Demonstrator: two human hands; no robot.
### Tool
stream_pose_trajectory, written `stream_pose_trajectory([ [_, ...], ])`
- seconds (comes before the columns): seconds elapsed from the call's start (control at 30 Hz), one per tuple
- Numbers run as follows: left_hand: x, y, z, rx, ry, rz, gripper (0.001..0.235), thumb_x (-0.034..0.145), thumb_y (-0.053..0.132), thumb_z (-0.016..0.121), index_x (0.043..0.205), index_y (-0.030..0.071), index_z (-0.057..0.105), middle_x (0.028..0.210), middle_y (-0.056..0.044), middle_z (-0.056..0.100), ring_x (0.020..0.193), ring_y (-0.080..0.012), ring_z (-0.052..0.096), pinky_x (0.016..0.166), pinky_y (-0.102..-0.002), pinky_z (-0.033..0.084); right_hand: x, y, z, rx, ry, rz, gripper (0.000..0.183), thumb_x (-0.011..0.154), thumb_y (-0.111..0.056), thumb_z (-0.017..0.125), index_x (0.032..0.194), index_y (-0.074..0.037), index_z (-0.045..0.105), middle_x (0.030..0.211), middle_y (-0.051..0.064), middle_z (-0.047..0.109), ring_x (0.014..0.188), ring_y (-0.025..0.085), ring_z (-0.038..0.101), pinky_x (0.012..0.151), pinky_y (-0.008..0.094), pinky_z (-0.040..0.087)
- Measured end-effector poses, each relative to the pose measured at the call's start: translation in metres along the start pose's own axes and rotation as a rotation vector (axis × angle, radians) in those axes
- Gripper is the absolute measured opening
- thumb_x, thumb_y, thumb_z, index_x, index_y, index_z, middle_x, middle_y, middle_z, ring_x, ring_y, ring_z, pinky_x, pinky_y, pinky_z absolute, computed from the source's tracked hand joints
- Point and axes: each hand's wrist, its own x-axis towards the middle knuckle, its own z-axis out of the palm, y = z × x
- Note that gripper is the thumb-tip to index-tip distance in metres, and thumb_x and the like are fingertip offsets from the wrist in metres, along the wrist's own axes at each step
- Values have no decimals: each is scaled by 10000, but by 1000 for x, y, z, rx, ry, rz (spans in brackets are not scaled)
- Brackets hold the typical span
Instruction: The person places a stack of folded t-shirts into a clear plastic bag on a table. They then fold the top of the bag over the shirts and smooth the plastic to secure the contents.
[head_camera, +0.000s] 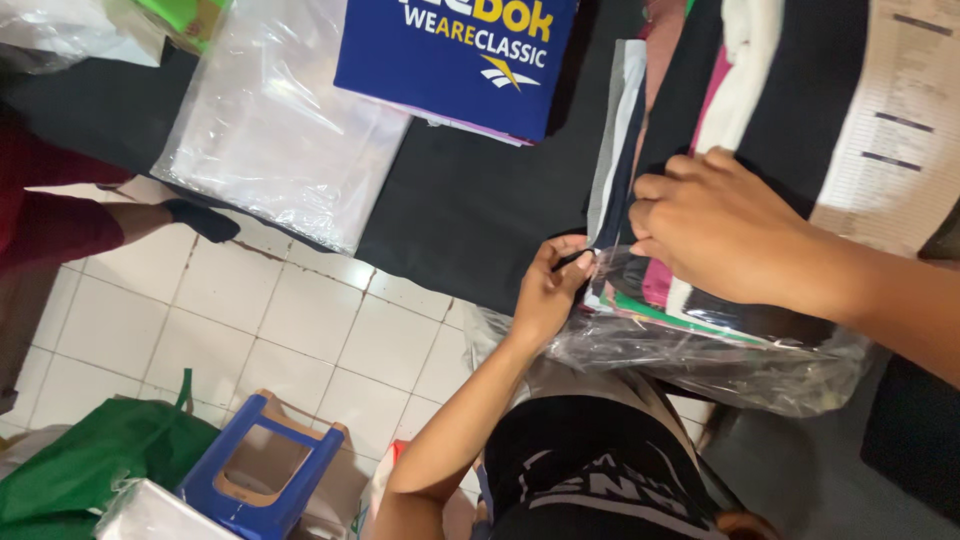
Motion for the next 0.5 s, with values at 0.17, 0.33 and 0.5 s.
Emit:
stream_pose_trajectory([
  [0.17,2,-11,-2,-84,-65,58,276,1033,76,635,1272,-49,578,1217,-116,668,1115,-140,669,1014,-271,523,-2,-8,2,-157,22,-20,219,878,-220,666,1025,-59,658,889,74,689,913,221,663,858,382,449],
  [0.33,2,-19,-2,-29,-84,58,245,1042,77,647,1252,-43,683,1194,-106,720,1100,-125,669,1003,-264,517,3,-7,6,38,-122,82,262,791,-106,710,1025,-26,623,820,88,710,852,235,705,893,384,456],
  [0.5,3,-11,-1,35,-145,158,234,1008,40,671,1227,-42,683,1231,-70,707,1140,-123,683,1002,-260,547,9,-6,3,157,-238,177,168,943,-190,675,1053,-63,666,850,87,732,868,250,709,973,400,416],
])
